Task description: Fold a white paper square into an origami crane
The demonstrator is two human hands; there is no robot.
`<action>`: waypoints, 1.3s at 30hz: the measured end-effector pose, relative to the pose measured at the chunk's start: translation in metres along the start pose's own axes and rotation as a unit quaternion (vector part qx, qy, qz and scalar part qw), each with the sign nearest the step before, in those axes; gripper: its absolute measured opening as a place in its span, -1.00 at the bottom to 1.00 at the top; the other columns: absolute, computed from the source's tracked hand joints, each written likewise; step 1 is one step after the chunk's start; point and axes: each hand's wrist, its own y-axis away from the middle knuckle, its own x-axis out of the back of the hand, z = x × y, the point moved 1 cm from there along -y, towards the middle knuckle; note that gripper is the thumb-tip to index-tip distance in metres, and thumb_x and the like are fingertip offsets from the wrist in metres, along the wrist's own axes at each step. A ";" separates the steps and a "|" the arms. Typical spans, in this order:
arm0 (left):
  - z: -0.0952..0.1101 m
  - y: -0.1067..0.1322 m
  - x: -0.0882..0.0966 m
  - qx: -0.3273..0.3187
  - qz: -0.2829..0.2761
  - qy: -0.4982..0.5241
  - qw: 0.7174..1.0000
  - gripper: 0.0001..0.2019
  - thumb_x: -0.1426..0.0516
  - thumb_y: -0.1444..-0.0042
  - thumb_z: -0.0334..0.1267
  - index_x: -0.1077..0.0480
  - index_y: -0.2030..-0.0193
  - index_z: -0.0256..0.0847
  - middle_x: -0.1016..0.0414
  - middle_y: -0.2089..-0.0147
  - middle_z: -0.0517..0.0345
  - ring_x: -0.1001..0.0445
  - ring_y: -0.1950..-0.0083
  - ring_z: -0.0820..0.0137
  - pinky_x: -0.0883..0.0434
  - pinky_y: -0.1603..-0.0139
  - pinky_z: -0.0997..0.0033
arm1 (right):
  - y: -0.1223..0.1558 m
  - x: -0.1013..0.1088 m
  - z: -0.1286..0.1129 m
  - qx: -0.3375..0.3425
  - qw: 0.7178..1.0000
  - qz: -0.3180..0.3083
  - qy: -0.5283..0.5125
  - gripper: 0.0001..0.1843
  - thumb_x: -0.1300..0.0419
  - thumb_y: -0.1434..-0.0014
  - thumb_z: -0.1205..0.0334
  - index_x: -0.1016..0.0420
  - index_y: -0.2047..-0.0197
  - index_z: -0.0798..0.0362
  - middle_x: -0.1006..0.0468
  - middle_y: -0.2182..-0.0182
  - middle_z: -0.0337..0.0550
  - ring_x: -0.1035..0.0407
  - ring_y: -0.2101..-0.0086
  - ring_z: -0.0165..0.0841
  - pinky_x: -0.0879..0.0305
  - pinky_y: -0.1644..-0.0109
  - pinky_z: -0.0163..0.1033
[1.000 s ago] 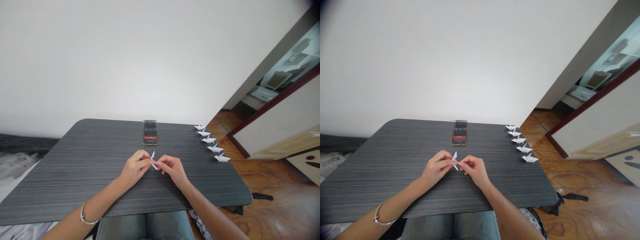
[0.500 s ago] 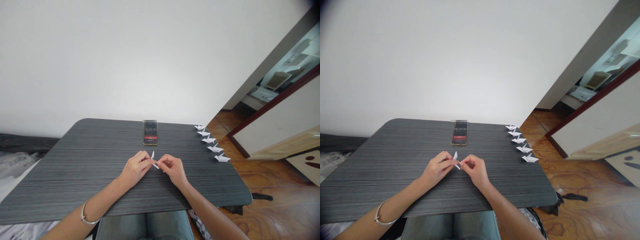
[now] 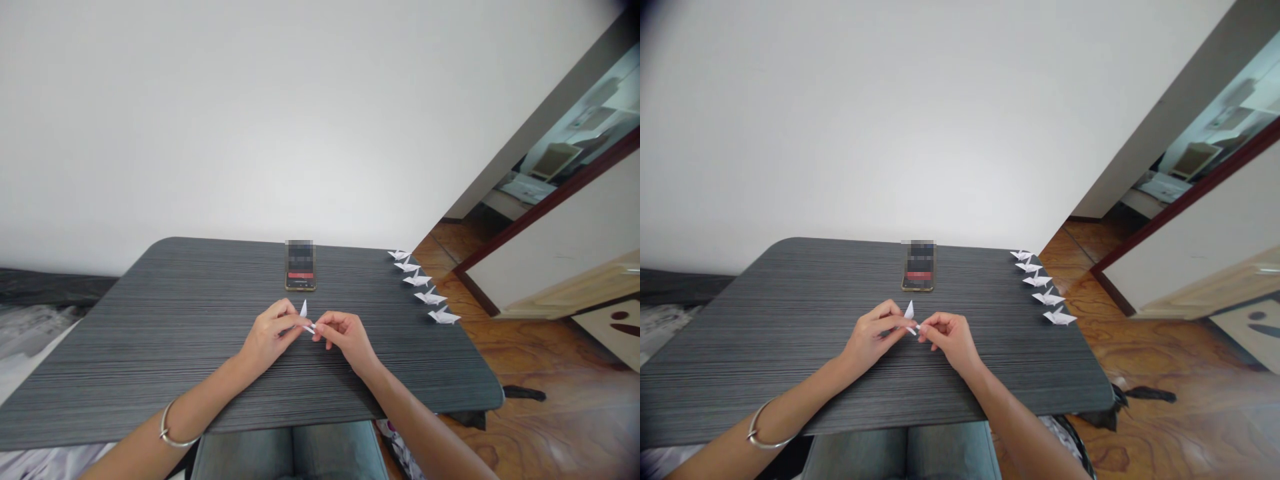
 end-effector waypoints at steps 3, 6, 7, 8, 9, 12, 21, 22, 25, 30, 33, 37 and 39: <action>-0.001 0.000 -0.001 0.008 -0.005 0.013 1.000 -0.86 -0.07 -0.05 -0.36 -0.47 0.32 -0.22 -0.24 0.45 0.17 -0.24 0.46 0.54 -0.21 0.49 0.59 | 0.000 0.000 0.000 0.001 1.000 0.002 -0.006 -0.88 -0.23 0.09 0.24 -0.48 0.52 0.13 -0.48 0.64 -0.24 -0.34 0.59 -0.47 -0.15 0.63 -0.46; 0.000 -0.001 -0.001 0.014 -0.008 0.032 0.999 -0.87 -0.08 -0.05 -0.36 -0.47 0.34 -0.23 -0.25 0.45 0.17 -0.25 0.47 0.54 -0.21 0.50 0.59 | -0.001 -0.002 -0.002 0.005 1.000 0.007 -0.016 -0.87 -0.23 0.09 0.23 -0.48 0.54 0.13 -0.47 0.65 -0.24 -0.34 0.60 -0.48 -0.13 0.64 -0.46; 0.000 -0.001 -0.001 0.016 -0.009 0.040 0.999 -0.87 -0.08 -0.04 -0.36 -0.47 0.35 -0.23 -0.25 0.45 0.17 -0.25 0.47 0.54 -0.21 0.50 0.59 | -0.001 -0.002 -0.003 0.006 1.000 0.007 -0.020 -0.87 -0.23 0.08 0.23 -0.47 0.55 0.13 -0.47 0.65 -0.24 -0.34 0.61 -0.48 -0.13 0.64 -0.47; 0.000 -0.001 -0.001 0.019 -0.010 0.047 0.999 -0.87 -0.08 -0.04 -0.36 -0.47 0.36 -0.24 -0.26 0.45 0.17 -0.25 0.47 0.54 -0.22 0.50 0.59 | -0.001 -0.003 -0.003 0.007 1.000 0.006 -0.025 -0.86 -0.23 0.07 0.23 -0.47 0.55 0.13 -0.46 0.66 -0.24 -0.33 0.61 -0.49 -0.12 0.64 -0.47; 0.000 -0.001 -0.002 0.023 -0.012 0.053 0.998 -0.87 -0.08 -0.04 -0.36 -0.47 0.37 -0.24 -0.26 0.46 0.17 -0.25 0.47 0.54 -0.22 0.50 0.59 | 0.000 -0.003 -0.004 0.008 1.000 0.003 -0.030 -0.86 -0.22 0.07 0.23 -0.47 0.54 0.13 -0.46 0.66 -0.25 -0.32 0.62 -0.50 -0.12 0.64 -0.47; 0.002 0.000 -0.002 0.034 -0.014 0.070 0.997 -0.87 -0.08 -0.04 -0.36 -0.47 0.37 -0.25 -0.27 0.46 0.16 -0.26 0.48 0.54 -0.23 0.49 0.58 | 0.000 -0.004 -0.005 0.009 0.999 -0.014 -0.042 -0.85 -0.21 0.04 0.23 -0.47 0.54 0.13 -0.45 0.65 -0.26 -0.31 0.63 -0.52 -0.11 0.65 -0.47; 0.003 -0.002 -0.003 0.088 0.006 0.157 0.984 -0.90 -0.12 0.00 -0.37 -0.48 0.39 -0.27 -0.26 0.47 0.17 -0.29 0.46 0.53 -0.26 0.47 0.57 | 0.001 -0.007 0.001 0.047 0.997 0.006 -0.067 -0.89 -0.23 0.06 0.25 -0.40 0.49 0.09 -0.41 0.65 -0.29 -0.30 0.63 -0.50 -0.14 0.67 -0.47; 0.003 -0.003 -0.004 0.099 0.008 0.170 0.980 -0.90 -0.12 0.01 -0.36 -0.48 0.40 -0.27 -0.26 0.47 0.18 -0.29 0.46 0.53 -0.25 0.48 0.58 | 0.002 -0.007 0.001 0.072 0.996 0.020 -0.054 -0.90 -0.23 0.05 0.26 -0.39 0.48 0.08 -0.41 0.65 -0.29 -0.31 0.61 -0.48 -0.15 0.66 -0.47; 0.006 -0.004 -0.006 0.132 0.018 0.205 0.970 -0.91 -0.14 0.03 -0.34 -0.48 0.42 -0.28 -0.25 0.48 0.18 -0.29 0.46 0.53 -0.25 0.50 0.59 | 0.007 -0.007 -0.001 0.172 0.982 0.069 0.033 -0.97 -0.20 0.02 0.31 -0.42 0.45 0.06 -0.45 0.53 -0.22 -0.35 0.52 -0.44 -0.22 0.62 -0.42; 0.008 -0.003 -0.007 0.157 0.021 0.242 0.957 -0.90 -0.16 0.05 -0.31 -0.48 0.45 -0.27 -0.24 0.49 0.19 -0.26 0.47 0.54 -0.23 0.51 0.58 | 0.014 -0.007 -0.008 0.318 0.925 0.105 0.182 -0.92 -0.18 0.00 0.39 -0.47 0.43 0.03 -0.52 0.46 -0.15 -0.40 0.42 -0.36 -0.34 0.46 -0.31; 0.007 -0.002 -0.008 0.169 0.023 0.261 0.950 -0.91 -0.17 0.06 -0.31 -0.48 0.44 -0.28 -0.24 0.48 0.19 -0.26 0.47 0.53 -0.23 0.50 0.57 | 0.014 -0.007 -0.010 0.360 0.901 0.118 0.212 -0.90 -0.18 0.00 0.42 -0.47 0.43 0.03 -0.53 0.47 -0.16 -0.42 0.44 -0.36 -0.37 0.41 -0.28; 0.008 -0.003 -0.011 0.187 0.030 0.286 0.939 -0.91 -0.18 0.08 -0.30 -0.48 0.45 -0.28 -0.25 0.48 0.18 -0.25 0.47 0.53 -0.22 0.51 0.57 | 0.014 -0.007 -0.010 0.382 0.887 0.130 0.224 -0.87 -0.19 0.03 0.46 -0.47 0.44 0.04 -0.53 0.47 -0.17 -0.42 0.44 -0.37 -0.38 0.38 -0.27; 0.009 -0.003 -0.012 0.193 0.035 0.295 0.935 -0.91 -0.19 0.08 -0.30 -0.47 0.46 -0.29 -0.26 0.48 0.18 -0.26 0.46 0.52 -0.21 0.51 0.56 | 0.015 -0.007 -0.010 0.384 0.885 0.133 0.225 -0.87 -0.20 0.03 0.46 -0.47 0.44 0.04 -0.53 0.46 -0.17 -0.43 0.43 -0.37 -0.38 0.38 -0.27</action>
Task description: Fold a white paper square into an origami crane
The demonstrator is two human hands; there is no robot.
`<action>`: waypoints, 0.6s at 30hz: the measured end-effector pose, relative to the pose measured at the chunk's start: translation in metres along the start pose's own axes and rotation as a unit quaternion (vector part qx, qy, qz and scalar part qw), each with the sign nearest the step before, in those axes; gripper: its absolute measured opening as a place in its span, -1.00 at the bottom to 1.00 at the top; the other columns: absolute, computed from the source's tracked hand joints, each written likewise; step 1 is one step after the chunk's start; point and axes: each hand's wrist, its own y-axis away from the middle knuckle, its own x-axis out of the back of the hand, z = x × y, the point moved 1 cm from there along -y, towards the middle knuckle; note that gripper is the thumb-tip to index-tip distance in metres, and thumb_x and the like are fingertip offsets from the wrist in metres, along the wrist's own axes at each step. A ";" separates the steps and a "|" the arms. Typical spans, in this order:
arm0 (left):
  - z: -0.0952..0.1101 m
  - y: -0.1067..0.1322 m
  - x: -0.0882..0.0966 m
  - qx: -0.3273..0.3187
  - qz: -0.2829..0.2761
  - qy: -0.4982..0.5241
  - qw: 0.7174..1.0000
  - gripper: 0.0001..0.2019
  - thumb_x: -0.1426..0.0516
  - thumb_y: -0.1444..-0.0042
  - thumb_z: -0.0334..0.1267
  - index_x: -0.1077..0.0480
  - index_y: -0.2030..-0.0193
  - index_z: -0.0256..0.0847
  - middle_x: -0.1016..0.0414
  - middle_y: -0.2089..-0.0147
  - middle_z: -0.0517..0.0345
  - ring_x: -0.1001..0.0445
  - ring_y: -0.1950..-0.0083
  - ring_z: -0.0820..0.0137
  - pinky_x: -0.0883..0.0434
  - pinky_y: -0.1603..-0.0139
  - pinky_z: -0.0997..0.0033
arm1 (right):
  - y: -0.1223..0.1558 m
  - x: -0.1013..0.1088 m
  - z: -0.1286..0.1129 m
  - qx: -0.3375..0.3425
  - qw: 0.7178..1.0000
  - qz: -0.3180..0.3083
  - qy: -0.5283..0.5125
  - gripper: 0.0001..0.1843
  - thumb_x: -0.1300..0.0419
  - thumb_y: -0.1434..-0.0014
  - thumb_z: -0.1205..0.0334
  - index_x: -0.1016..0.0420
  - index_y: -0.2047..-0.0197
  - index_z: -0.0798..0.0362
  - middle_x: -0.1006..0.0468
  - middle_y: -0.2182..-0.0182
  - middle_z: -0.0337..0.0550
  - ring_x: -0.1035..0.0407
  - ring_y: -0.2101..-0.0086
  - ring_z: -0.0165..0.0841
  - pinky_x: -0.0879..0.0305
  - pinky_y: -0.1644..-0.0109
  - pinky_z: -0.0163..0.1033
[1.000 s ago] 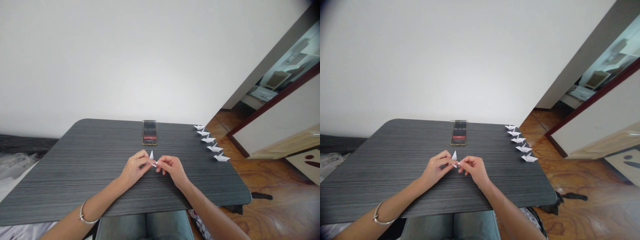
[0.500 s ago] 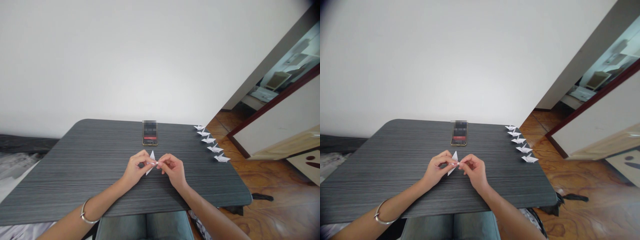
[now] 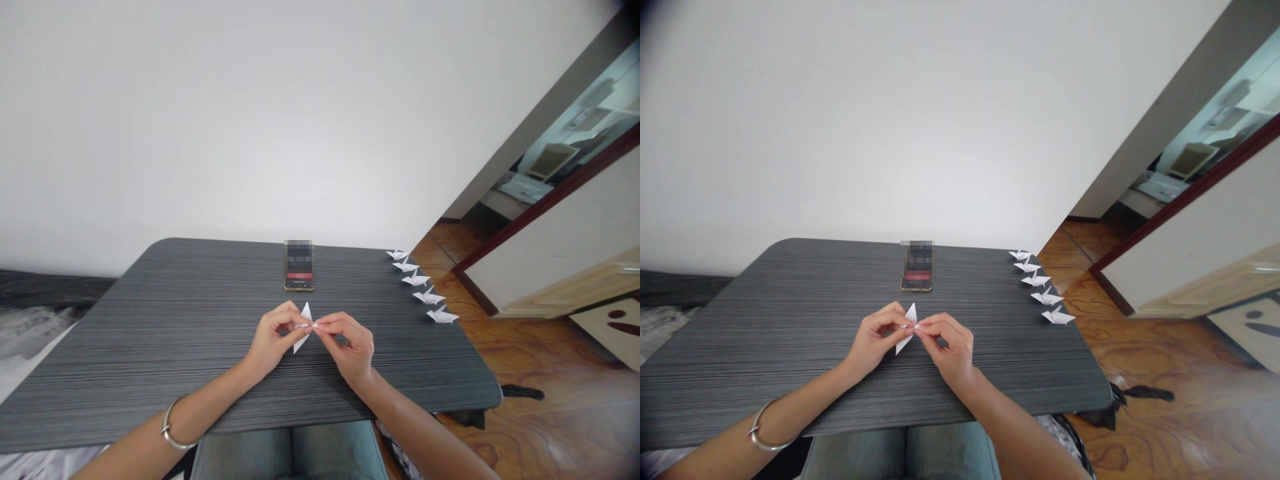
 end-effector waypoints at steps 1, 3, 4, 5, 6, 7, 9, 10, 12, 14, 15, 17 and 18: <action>0.001 0.000 0.000 0.001 0.002 0.003 1.000 -0.90 -0.19 0.08 -0.29 -0.47 0.46 -0.29 -0.26 0.48 0.17 -0.26 0.46 0.52 -0.21 0.51 0.56 | 0.000 0.000 0.000 -0.001 1.000 0.000 0.000 -0.88 -0.20 0.03 0.45 -0.47 0.44 0.04 -0.53 0.46 -0.16 -0.43 0.43 -0.37 -0.38 0.38 -0.27; 0.002 0.000 -0.001 0.003 0.003 0.009 1.000 -0.90 -0.19 0.08 -0.29 -0.47 0.47 -0.29 -0.26 0.49 0.17 -0.26 0.46 0.52 -0.20 0.51 0.56 | 0.000 -0.001 -0.001 -0.001 1.000 0.001 0.002 -0.88 -0.19 0.02 0.44 -0.47 0.43 0.03 -0.53 0.46 -0.16 -0.43 0.43 -0.36 -0.39 0.38 -0.27; 0.002 0.000 -0.001 0.004 0.004 0.011 1.000 -0.90 -0.19 0.08 -0.29 -0.47 0.47 -0.29 -0.26 0.49 0.17 -0.25 0.46 0.52 -0.20 0.51 0.56 | 0.000 -0.001 -0.001 0.000 1.000 0.004 0.003 -0.88 -0.19 0.02 0.44 -0.47 0.42 0.03 -0.53 0.46 -0.17 -0.43 0.43 -0.36 -0.39 0.38 -0.27; 0.003 0.000 -0.001 0.005 0.004 0.013 1.000 -0.90 -0.19 0.08 -0.29 -0.47 0.47 -0.29 -0.26 0.49 0.18 -0.25 0.46 0.52 -0.20 0.51 0.56 | 0.000 0.000 -0.001 0.003 1.000 0.006 0.005 -0.88 -0.19 0.02 0.44 -0.48 0.41 0.03 -0.53 0.46 -0.17 -0.43 0.43 -0.36 -0.39 0.38 -0.27; 0.003 0.000 -0.001 0.007 0.006 0.014 1.000 -0.90 -0.19 0.08 -0.29 -0.47 0.47 -0.29 -0.26 0.49 0.18 -0.25 0.46 0.53 -0.19 0.52 0.57 | -0.001 0.000 -0.001 0.008 1.000 0.008 0.007 -0.87 -0.19 0.02 0.45 -0.48 0.41 0.03 -0.54 0.46 -0.17 -0.43 0.42 -0.36 -0.39 0.37 -0.27; 0.003 0.000 -0.001 0.008 0.006 0.016 1.000 -0.90 -0.19 0.09 -0.29 -0.47 0.47 -0.29 -0.26 0.49 0.18 -0.25 0.47 0.53 -0.19 0.52 0.57 | -0.001 0.000 -0.001 0.014 1.000 0.010 0.009 -0.86 -0.19 0.02 0.45 -0.48 0.40 0.03 -0.54 0.45 -0.17 -0.44 0.42 -0.36 -0.39 0.37 -0.27; 0.004 0.000 -0.001 0.011 0.008 0.020 1.000 -0.90 -0.19 0.09 -0.29 -0.47 0.47 -0.29 -0.25 0.49 0.19 -0.24 0.47 0.54 -0.19 0.53 0.58 | -0.001 0.001 -0.001 0.026 0.999 0.008 0.017 -0.85 -0.18 0.01 0.46 -0.48 0.39 0.03 -0.54 0.45 -0.17 -0.44 0.42 -0.36 -0.40 0.36 -0.27; 0.004 0.000 -0.001 0.012 0.007 0.021 1.000 -0.89 -0.19 0.09 -0.28 -0.47 0.48 -0.29 -0.25 0.49 0.19 -0.24 0.48 0.54 -0.19 0.53 0.58 | -0.001 0.001 -0.001 0.030 0.999 0.003 0.021 -0.84 -0.17 0.00 0.46 -0.48 0.39 0.02 -0.55 0.45 -0.17 -0.44 0.41 -0.36 -0.40 0.36 -0.27; 0.003 0.001 -0.001 0.013 0.004 0.023 1.000 -0.89 -0.19 0.09 -0.28 -0.47 0.47 -0.29 -0.24 0.49 0.19 -0.24 0.48 0.54 -0.20 0.53 0.59 | -0.001 0.002 0.000 0.036 0.999 -0.009 0.030 -0.83 -0.16 -0.01 0.46 -0.48 0.37 0.00 -0.55 0.44 -0.17 -0.44 0.41 -0.35 -0.41 0.36 -0.26; 0.003 0.001 -0.001 0.012 0.003 0.025 1.000 -0.90 -0.19 0.09 -0.29 -0.47 0.47 -0.29 -0.24 0.49 0.19 -0.24 0.47 0.54 -0.21 0.52 0.58 | -0.001 0.003 0.001 0.036 0.999 -0.020 0.035 -0.81 -0.14 -0.03 0.47 -0.48 0.36 -0.01 -0.55 0.44 -0.17 -0.44 0.40 -0.35 -0.40 0.35 -0.26; 0.003 0.001 -0.001 0.011 0.002 0.025 1.000 -0.91 -0.19 0.09 -0.29 -0.47 0.47 -0.29 -0.24 0.49 0.19 -0.24 0.47 0.54 -0.21 0.52 0.58 | 0.000 0.003 0.001 0.035 0.998 -0.023 0.037 -0.81 -0.13 -0.03 0.47 -0.48 0.35 -0.02 -0.55 0.44 -0.17 -0.44 0.40 -0.35 -0.40 0.35 -0.25; 0.002 0.001 -0.001 0.010 0.003 0.024 1.000 -0.91 -0.20 0.09 -0.30 -0.47 0.47 -0.28 -0.25 0.49 0.19 -0.25 0.46 0.53 -0.21 0.52 0.58 | 0.000 0.003 0.001 0.030 0.999 -0.025 0.037 -0.81 -0.12 -0.04 0.46 -0.48 0.36 -0.02 -0.55 0.44 -0.18 -0.44 0.40 -0.35 -0.40 0.35 -0.25; 0.002 0.001 -0.001 0.009 0.004 0.022 1.000 -0.91 -0.20 0.09 -0.30 -0.47 0.47 -0.28 -0.25 0.49 0.18 -0.25 0.46 0.53 -0.21 0.52 0.57 | 0.000 0.003 0.001 0.028 0.999 -0.025 0.034 -0.81 -0.12 -0.04 0.46 -0.48 0.37 -0.02 -0.55 0.45 -0.17 -0.44 0.40 -0.35 -0.40 0.35 -0.25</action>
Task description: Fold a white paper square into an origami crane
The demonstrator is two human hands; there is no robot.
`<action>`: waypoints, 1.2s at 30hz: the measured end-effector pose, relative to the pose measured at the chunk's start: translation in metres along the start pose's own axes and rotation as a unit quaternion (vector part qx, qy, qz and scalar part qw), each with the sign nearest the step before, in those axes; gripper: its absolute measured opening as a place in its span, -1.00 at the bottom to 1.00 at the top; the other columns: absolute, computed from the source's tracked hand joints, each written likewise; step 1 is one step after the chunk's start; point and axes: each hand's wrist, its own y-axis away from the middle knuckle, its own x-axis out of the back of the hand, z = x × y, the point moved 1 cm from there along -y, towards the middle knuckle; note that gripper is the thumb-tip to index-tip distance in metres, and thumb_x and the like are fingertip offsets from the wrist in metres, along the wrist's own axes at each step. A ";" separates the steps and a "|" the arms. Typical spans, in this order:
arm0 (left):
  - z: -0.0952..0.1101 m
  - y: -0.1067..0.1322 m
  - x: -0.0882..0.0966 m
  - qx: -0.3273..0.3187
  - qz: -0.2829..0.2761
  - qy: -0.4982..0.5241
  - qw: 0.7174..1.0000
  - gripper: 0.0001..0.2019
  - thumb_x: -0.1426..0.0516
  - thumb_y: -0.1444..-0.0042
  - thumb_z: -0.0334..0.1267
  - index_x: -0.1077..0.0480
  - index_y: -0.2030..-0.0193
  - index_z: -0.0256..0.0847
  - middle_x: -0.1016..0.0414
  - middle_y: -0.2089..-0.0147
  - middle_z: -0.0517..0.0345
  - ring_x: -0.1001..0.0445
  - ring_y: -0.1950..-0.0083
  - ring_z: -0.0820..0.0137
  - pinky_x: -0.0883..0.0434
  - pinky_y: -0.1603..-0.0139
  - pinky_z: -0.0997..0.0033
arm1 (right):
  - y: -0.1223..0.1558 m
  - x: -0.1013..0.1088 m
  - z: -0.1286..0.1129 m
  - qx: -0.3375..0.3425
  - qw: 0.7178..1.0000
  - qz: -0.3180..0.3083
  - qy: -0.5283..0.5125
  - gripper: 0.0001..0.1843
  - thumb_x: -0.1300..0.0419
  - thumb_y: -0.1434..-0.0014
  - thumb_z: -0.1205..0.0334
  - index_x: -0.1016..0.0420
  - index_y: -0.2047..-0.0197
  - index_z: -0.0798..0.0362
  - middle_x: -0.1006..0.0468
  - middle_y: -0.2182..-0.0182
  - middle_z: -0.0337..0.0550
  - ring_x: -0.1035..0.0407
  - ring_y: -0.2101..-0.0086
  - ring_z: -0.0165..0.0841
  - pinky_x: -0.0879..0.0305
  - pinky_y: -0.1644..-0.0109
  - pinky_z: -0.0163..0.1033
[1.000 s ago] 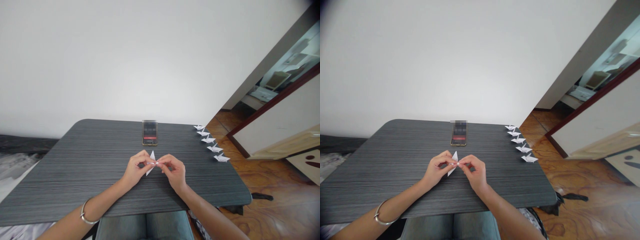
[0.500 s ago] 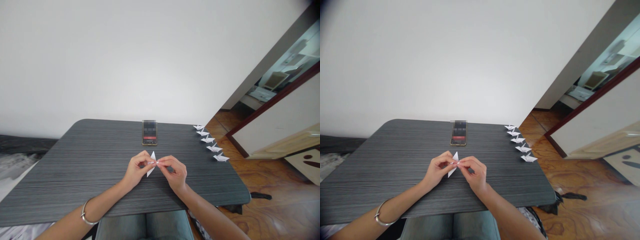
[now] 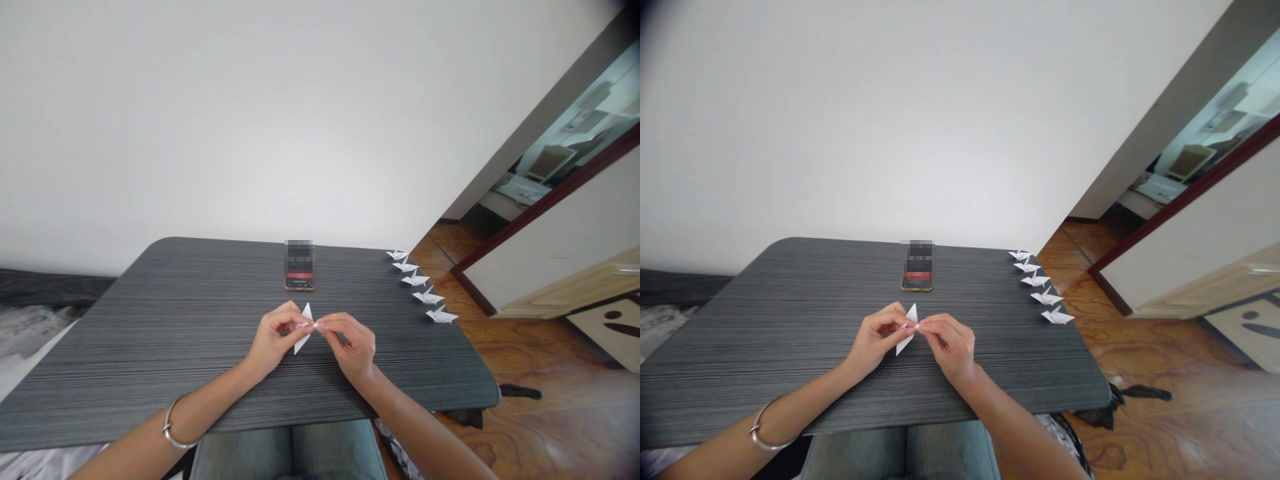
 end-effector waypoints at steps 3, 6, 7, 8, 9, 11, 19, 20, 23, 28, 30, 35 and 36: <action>0.001 0.000 0.000 -0.001 0.004 -0.005 1.000 -0.89 -0.19 0.09 -0.28 -0.48 0.47 -0.29 -0.26 0.49 0.18 -0.26 0.46 0.52 -0.21 0.52 0.57 | 0.000 -0.001 -0.001 -0.011 1.000 0.008 -0.018 -0.82 -0.14 -0.01 0.48 -0.47 0.39 0.00 -0.54 0.45 -0.17 -0.43 0.41 -0.35 -0.38 0.34 -0.25; 0.002 0.000 -0.001 -0.003 0.010 -0.008 1.000 -0.88 -0.20 0.10 -0.26 -0.47 0.48 -0.29 -0.26 0.50 0.18 -0.26 0.47 0.52 -0.21 0.53 0.57 | -0.001 -0.003 -0.002 -0.036 0.999 0.018 -0.036 -0.83 -0.16 0.01 0.48 -0.47 0.41 0.01 -0.54 0.47 -0.18 -0.42 0.42 -0.35 -0.37 0.35 -0.24; 0.002 0.000 -0.001 -0.005 0.011 -0.009 1.000 -0.88 -0.20 0.10 -0.26 -0.47 0.49 -0.29 -0.26 0.50 0.18 -0.26 0.47 0.52 -0.21 0.52 0.57 | -0.001 -0.003 -0.002 -0.044 0.998 0.021 -0.041 -0.84 -0.16 0.01 0.47 -0.47 0.41 0.01 -0.53 0.48 -0.18 -0.42 0.42 -0.35 -0.36 0.35 -0.24; 0.002 0.000 -0.001 -0.007 0.012 -0.010 1.000 -0.88 -0.20 0.10 -0.26 -0.47 0.49 -0.29 -0.26 0.50 0.18 -0.26 0.47 0.52 -0.21 0.52 0.56 | -0.001 -0.004 -0.002 -0.050 0.997 0.023 -0.045 -0.85 -0.16 0.01 0.46 -0.47 0.42 0.01 -0.53 0.49 -0.18 -0.42 0.43 -0.35 -0.36 0.36 -0.24; 0.002 0.000 -0.001 -0.008 0.013 -0.011 1.000 -0.88 -0.19 0.09 -0.26 -0.47 0.49 -0.29 -0.26 0.50 0.18 -0.26 0.47 0.52 -0.21 0.51 0.56 | -0.001 -0.004 -0.002 -0.054 0.997 0.024 -0.047 -0.85 -0.16 0.01 0.45 -0.47 0.42 0.01 -0.53 0.49 -0.18 -0.41 0.43 -0.34 -0.36 0.36 -0.23; 0.001 0.000 -0.001 -0.010 0.014 -0.011 1.000 -0.88 -0.19 0.09 -0.26 -0.47 0.48 -0.29 -0.26 0.50 0.18 -0.26 0.46 0.52 -0.21 0.51 0.56 | -0.001 -0.005 -0.002 -0.060 0.997 0.026 -0.051 -0.87 -0.17 0.02 0.44 -0.46 0.44 0.01 -0.52 0.49 -0.18 -0.41 0.44 -0.35 -0.35 0.36 -0.23; -0.001 0.000 0.001 -0.009 0.019 -0.027 0.999 -0.90 -0.19 0.07 -0.28 -0.48 0.45 -0.27 -0.27 0.50 0.18 -0.24 0.46 0.52 -0.19 0.48 0.54 | 0.000 -0.006 -0.001 -0.065 0.996 0.014 -0.059 -0.87 -0.16 0.01 0.42 -0.46 0.42 0.00 -0.50 0.46 -0.17 -0.39 0.43 -0.36 -0.35 0.36 -0.23; -0.001 0.000 0.001 -0.008 0.022 -0.026 0.999 -0.90 -0.19 0.07 -0.28 -0.48 0.45 -0.27 -0.27 0.50 0.18 -0.24 0.47 0.52 -0.19 0.48 0.54 | 0.000 -0.006 -0.002 -0.064 0.996 0.013 -0.062 -0.87 -0.16 0.00 0.43 -0.46 0.42 0.00 -0.50 0.46 -0.17 -0.39 0.43 -0.36 -0.35 0.36 -0.23; -0.001 0.000 0.001 -0.008 0.027 -0.018 0.999 -0.89 -0.19 0.08 -0.27 -0.48 0.46 -0.27 -0.27 0.51 0.19 -0.23 0.47 0.52 -0.18 0.50 0.55 | 0.001 -0.007 -0.001 -0.082 0.993 0.016 -0.083 -0.89 -0.16 0.00 0.41 -0.46 0.44 0.01 -0.49 0.46 -0.17 -0.38 0.44 -0.36 -0.34 0.41 -0.25; 0.002 0.000 0.000 -0.023 0.043 -0.029 0.998 -0.89 -0.19 0.09 -0.27 -0.49 0.47 -0.26 -0.27 0.51 0.19 -0.24 0.49 0.53 -0.18 0.53 0.57 | 0.004 -0.008 0.002 -0.161 0.978 0.027 -0.131 -0.96 -0.19 0.00 0.33 -0.44 0.39 0.04 -0.45 0.48 -0.17 -0.35 0.44 -0.38 -0.31 0.47 -0.31; 0.003 0.000 0.000 -0.034 0.040 -0.045 0.998 -0.90 -0.18 0.08 -0.28 -0.49 0.46 -0.25 -0.28 0.51 0.19 -0.26 0.48 0.52 -0.20 0.53 0.57 | 0.004 -0.008 0.003 -0.179 0.973 0.014 -0.142 -0.96 -0.20 0.00 0.31 -0.45 0.40 0.04 -0.44 0.48 -0.18 -0.34 0.45 -0.40 -0.31 0.47 -0.32; 0.004 0.001 0.002 -0.056 0.035 -0.088 0.994 -0.91 -0.17 0.05 -0.29 -0.49 0.44 -0.24 -0.29 0.50 0.18 -0.27 0.48 0.52 -0.22 0.51 0.57 | 0.004 -0.009 0.005 -0.194 0.969 0.001 -0.151 -0.98 -0.20 0.00 0.31 -0.47 0.44 0.04 -0.44 0.50 -0.18 -0.33 0.47 -0.40 -0.28 0.54 -0.34; 0.004 0.001 0.003 -0.059 0.035 -0.094 0.993 -0.90 -0.17 0.05 -0.29 -0.49 0.44 -0.24 -0.29 0.50 0.18 -0.27 0.47 0.52 -0.22 0.51 0.56 | 0.004 -0.010 0.005 -0.193 0.969 0.003 -0.152 -0.98 -0.20 0.00 0.31 -0.46 0.45 0.05 -0.44 0.51 -0.18 -0.33 0.48 -0.40 -0.27 0.54 -0.34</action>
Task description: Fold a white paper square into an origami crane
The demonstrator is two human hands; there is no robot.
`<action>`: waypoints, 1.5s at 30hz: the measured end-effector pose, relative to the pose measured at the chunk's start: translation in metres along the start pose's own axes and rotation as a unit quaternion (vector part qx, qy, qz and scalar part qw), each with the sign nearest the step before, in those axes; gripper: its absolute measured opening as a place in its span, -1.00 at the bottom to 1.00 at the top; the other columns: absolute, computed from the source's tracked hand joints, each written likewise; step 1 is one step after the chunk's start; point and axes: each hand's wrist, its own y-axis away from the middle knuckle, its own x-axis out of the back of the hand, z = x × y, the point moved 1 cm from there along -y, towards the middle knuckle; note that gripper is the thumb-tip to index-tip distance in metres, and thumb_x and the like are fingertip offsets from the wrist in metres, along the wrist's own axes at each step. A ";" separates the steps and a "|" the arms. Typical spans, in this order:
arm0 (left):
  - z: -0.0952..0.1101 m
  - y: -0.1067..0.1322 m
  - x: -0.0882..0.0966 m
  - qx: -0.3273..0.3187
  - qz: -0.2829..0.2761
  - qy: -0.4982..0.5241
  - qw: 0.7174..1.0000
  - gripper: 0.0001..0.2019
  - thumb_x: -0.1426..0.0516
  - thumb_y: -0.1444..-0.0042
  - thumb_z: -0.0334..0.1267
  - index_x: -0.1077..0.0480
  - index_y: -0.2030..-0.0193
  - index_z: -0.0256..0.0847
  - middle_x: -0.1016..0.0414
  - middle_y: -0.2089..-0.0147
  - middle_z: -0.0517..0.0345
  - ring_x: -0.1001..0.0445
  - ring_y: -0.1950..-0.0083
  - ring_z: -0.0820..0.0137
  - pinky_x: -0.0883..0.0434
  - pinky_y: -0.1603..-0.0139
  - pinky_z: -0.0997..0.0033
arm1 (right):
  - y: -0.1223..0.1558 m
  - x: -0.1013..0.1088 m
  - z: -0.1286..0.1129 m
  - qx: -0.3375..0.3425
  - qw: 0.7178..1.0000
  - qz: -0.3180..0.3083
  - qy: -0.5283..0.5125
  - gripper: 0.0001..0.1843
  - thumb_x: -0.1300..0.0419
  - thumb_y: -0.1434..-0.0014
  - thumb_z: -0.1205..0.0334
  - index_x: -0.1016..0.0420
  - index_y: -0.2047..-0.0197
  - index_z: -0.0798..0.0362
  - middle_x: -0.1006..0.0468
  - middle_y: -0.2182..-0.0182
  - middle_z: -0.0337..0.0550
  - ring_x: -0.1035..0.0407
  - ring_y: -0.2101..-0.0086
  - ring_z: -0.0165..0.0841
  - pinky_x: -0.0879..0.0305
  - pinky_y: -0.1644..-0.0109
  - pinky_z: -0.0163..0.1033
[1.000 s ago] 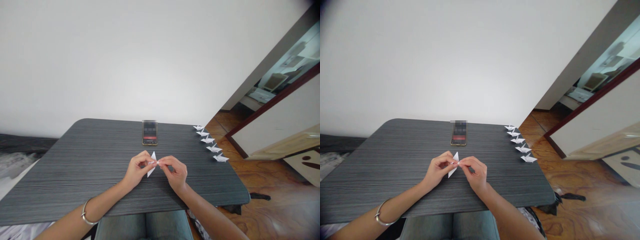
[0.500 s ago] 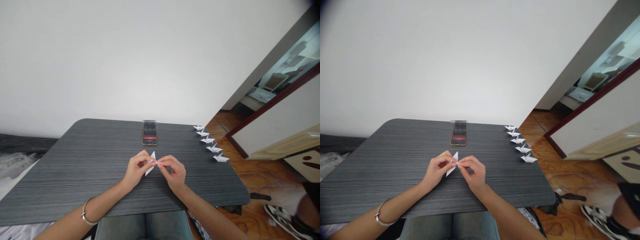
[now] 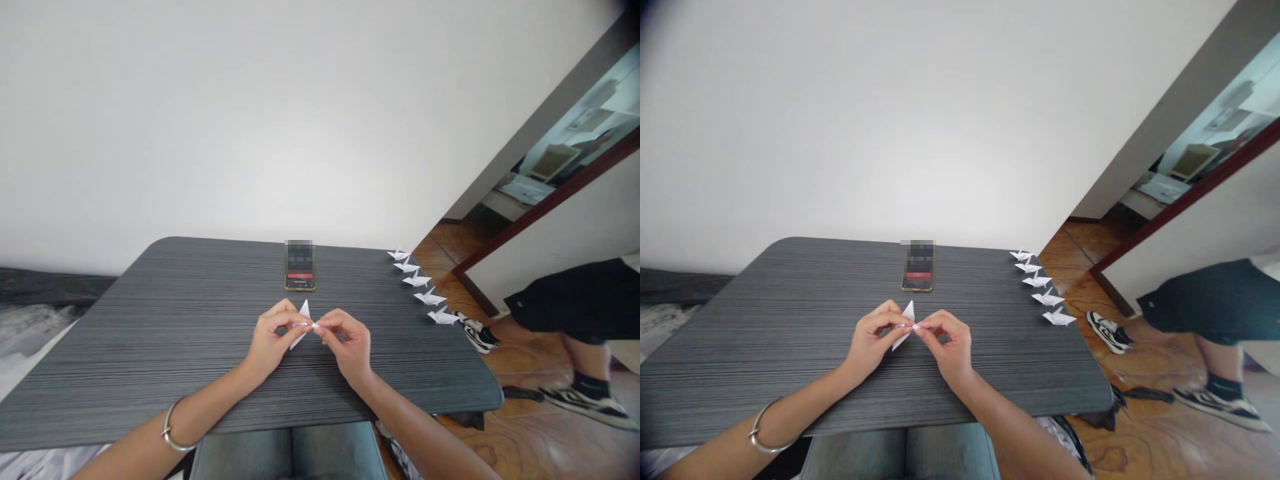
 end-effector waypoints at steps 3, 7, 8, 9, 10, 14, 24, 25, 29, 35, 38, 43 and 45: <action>0.000 0.000 0.000 -0.003 0.000 0.002 1.000 -0.90 -0.16 0.04 -0.28 -0.49 0.44 -0.25 -0.29 0.51 0.18 -0.26 0.47 0.52 -0.21 0.51 0.56 | 0.000 -0.001 0.000 0.001 1.000 -0.001 -0.015 -0.95 -0.21 0.01 0.30 -0.44 0.48 0.06 -0.43 0.52 -0.19 -0.32 0.49 -0.42 -0.25 0.56 -0.36; -0.002 0.000 -0.001 0.016 -0.002 0.033 0.999 -0.90 -0.18 0.06 -0.28 -0.48 0.46 -0.26 -0.28 0.51 0.18 -0.25 0.48 0.52 -0.20 0.51 0.56 | -0.001 -0.003 0.001 -0.004 0.999 -0.006 -0.034 -0.93 -0.21 0.01 0.30 -0.42 0.50 0.06 -0.42 0.53 -0.21 -0.30 0.52 -0.44 -0.22 0.59 -0.37; -0.002 0.000 -0.001 0.024 -0.002 0.039 0.999 -0.90 -0.18 0.07 -0.28 -0.48 0.46 -0.26 -0.28 0.52 0.19 -0.25 0.49 0.52 -0.19 0.52 0.56 | -0.001 -0.002 0.001 0.000 1.000 -0.002 -0.030 -0.95 -0.20 0.01 0.30 -0.43 0.48 0.05 -0.42 0.53 -0.21 -0.30 0.52 -0.43 -0.22 0.59 -0.37; -0.003 0.000 -0.001 0.032 -0.002 0.044 0.999 -0.90 -0.19 0.07 -0.27 -0.48 0.46 -0.26 -0.28 0.52 0.19 -0.24 0.49 0.52 -0.19 0.52 0.55 | -0.001 -0.002 0.000 0.006 1.000 0.005 -0.022 -0.96 -0.20 0.00 0.31 -0.43 0.47 0.05 -0.42 0.52 -0.20 -0.31 0.51 -0.43 -0.22 0.58 -0.36; -0.003 0.000 -0.002 0.038 -0.001 0.047 0.998 -0.90 -0.19 0.08 -0.27 -0.48 0.47 -0.26 -0.27 0.52 0.19 -0.23 0.50 0.53 -0.18 0.53 0.55 | -0.001 -0.001 -0.001 0.016 1.000 0.013 -0.009 -0.97 -0.19 0.00 0.32 -0.44 0.46 0.04 -0.42 0.52 -0.20 -0.31 0.50 -0.42 -0.23 0.57 -0.35; -0.001 0.000 -0.002 0.048 0.001 0.052 0.998 -0.90 -0.19 0.08 -0.28 -0.48 0.47 -0.27 -0.27 0.51 0.19 -0.23 0.49 0.53 -0.17 0.53 0.56 | -0.001 0.001 -0.007 0.086 0.994 0.030 0.057 -0.91 -0.19 0.01 0.40 -0.46 0.45 0.02 -0.45 0.51 -0.20 -0.34 0.48 -0.39 -0.26 0.52 -0.31; -0.001 0.001 -0.002 0.028 0.000 0.029 0.999 -0.90 -0.17 0.06 -0.28 -0.49 0.43 -0.25 -0.29 0.50 0.18 -0.24 0.50 0.53 -0.18 0.54 0.56 | -0.001 0.002 -0.010 0.164 0.980 0.009 0.116 -0.82 -0.17 0.01 0.47 -0.48 0.40 -0.01 -0.52 0.46 -0.18 -0.41 0.42 -0.35 -0.37 0.37 -0.24; -0.001 0.001 -0.002 0.027 -0.001 0.028 0.999 -0.90 -0.17 0.06 -0.28 -0.49 0.43 -0.25 -0.29 0.50 0.18 -0.24 0.49 0.53 -0.18 0.54 0.56 | -0.001 0.002 -0.011 0.166 0.979 0.008 0.115 -0.82 -0.17 0.01 0.48 -0.48 0.40 0.00 -0.53 0.46 -0.18 -0.41 0.42 -0.35 -0.37 0.37 -0.24; -0.001 0.001 -0.002 0.022 0.002 0.024 0.999 -0.91 -0.17 0.06 -0.30 -0.49 0.43 -0.26 -0.29 0.50 0.19 -0.23 0.50 0.54 -0.17 0.54 0.57 | -0.001 0.002 -0.012 0.158 0.982 0.016 0.107 -0.83 -0.17 0.00 0.47 -0.48 0.40 0.01 -0.53 0.47 -0.17 -0.42 0.42 -0.35 -0.37 0.36 -0.24; -0.001 0.002 -0.002 0.026 0.001 0.031 0.999 -0.92 -0.17 0.06 -0.32 -0.48 0.43 -0.26 -0.29 0.49 0.19 -0.23 0.49 0.54 -0.17 0.53 0.58 | -0.001 0.001 -0.010 0.152 0.984 0.019 0.085 -0.83 -0.19 0.02 0.49 -0.49 0.42 0.02 -0.53 0.48 -0.19 -0.41 0.43 -0.36 -0.37 0.36 -0.25; 0.000 0.002 -0.002 0.025 0.001 0.034 0.999 -0.92 -0.17 0.06 -0.32 -0.48 0.43 -0.27 -0.29 0.50 0.18 -0.24 0.49 0.54 -0.17 0.53 0.58 | 0.000 0.001 -0.008 0.134 0.988 0.023 0.078 -0.84 -0.19 0.02 0.48 -0.49 0.42 0.02 -0.52 0.49 -0.19 -0.41 0.45 -0.37 -0.37 0.38 -0.25; 0.001 0.001 -0.003 0.026 0.004 0.029 0.999 -0.91 -0.17 0.05 -0.32 -0.48 0.44 -0.28 -0.28 0.51 0.19 -0.23 0.49 0.54 -0.16 0.54 0.58 | 0.000 -0.001 -0.007 0.107 0.992 0.026 0.066 -0.86 -0.18 0.01 0.45 -0.49 0.43 0.03 -0.51 0.49 -0.18 -0.39 0.48 -0.38 -0.35 0.45 -0.29; 0.001 0.001 -0.003 0.028 0.005 0.030 0.999 -0.91 -0.17 0.05 -0.31 -0.48 0.44 -0.27 -0.28 0.51 0.19 -0.23 0.49 0.54 -0.16 0.53 0.57 | 0.000 -0.002 -0.009 0.106 0.992 0.028 0.067 -0.87 -0.18 0.01 0.44 -0.49 0.43 0.03 -0.51 0.50 -0.18 -0.39 0.49 -0.39 -0.34 0.46 -0.30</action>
